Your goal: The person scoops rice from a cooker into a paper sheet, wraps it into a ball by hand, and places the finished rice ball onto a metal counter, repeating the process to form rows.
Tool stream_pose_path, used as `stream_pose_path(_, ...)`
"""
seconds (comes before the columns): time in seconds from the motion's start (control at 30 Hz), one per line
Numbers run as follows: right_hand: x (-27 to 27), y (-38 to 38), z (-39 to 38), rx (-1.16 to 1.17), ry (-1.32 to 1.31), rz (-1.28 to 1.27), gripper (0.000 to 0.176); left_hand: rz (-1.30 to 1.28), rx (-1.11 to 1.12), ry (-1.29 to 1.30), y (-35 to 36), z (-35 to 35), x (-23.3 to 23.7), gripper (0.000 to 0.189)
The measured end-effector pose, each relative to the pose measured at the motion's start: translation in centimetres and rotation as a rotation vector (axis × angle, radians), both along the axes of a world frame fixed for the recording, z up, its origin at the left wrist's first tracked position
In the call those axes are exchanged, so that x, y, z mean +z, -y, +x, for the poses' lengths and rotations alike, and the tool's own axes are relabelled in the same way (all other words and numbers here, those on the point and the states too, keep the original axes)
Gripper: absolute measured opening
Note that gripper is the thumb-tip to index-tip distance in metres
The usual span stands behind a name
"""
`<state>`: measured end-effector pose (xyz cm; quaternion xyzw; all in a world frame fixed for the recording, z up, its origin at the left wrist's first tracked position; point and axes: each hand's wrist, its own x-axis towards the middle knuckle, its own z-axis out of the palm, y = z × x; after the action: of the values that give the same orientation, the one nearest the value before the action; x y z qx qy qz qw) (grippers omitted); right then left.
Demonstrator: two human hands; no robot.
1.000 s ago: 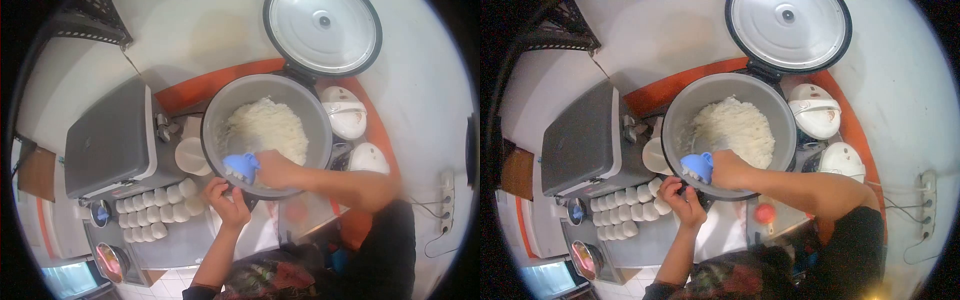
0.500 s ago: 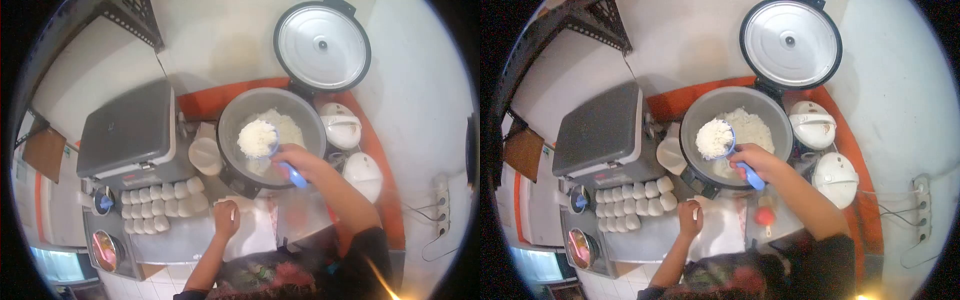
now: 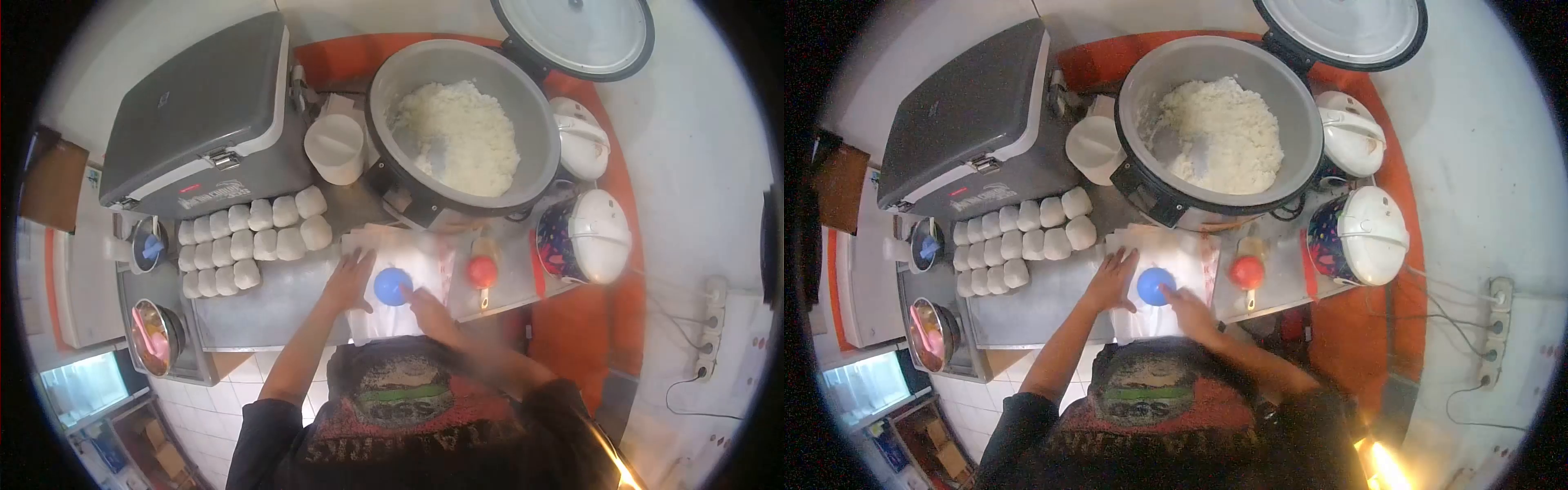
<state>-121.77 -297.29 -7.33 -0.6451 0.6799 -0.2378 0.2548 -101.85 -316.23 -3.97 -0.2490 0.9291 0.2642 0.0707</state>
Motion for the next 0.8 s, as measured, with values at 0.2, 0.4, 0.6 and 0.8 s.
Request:
stream_pose_path(0.2,2.8,-0.3,1.1,-0.043,-0.119,0.206,0.067,0.016,0.078,-0.057,-0.2,-0.2,1.2,0.138)
stream_pose_path(0.4,3.1,0.7,-1.7,0.151,0.221,0.178,0.071,-0.042,0.059,-0.062,1.5,0.1,-4.8,0.075)
stream_pose_path(0.6,7.5,-0.3,-1.7,-0.042,0.4,0.098,0.068,-0.299,0.152,-0.144,0.4,-0.9,-5.8,0.056)
stream_pose_path(0.8,6.9,-5.2,-6.4,-0.791,0.312,-0.024,0.072,-0.132,0.264,-0.215,-0.5,-2.1,-3.6,0.057)
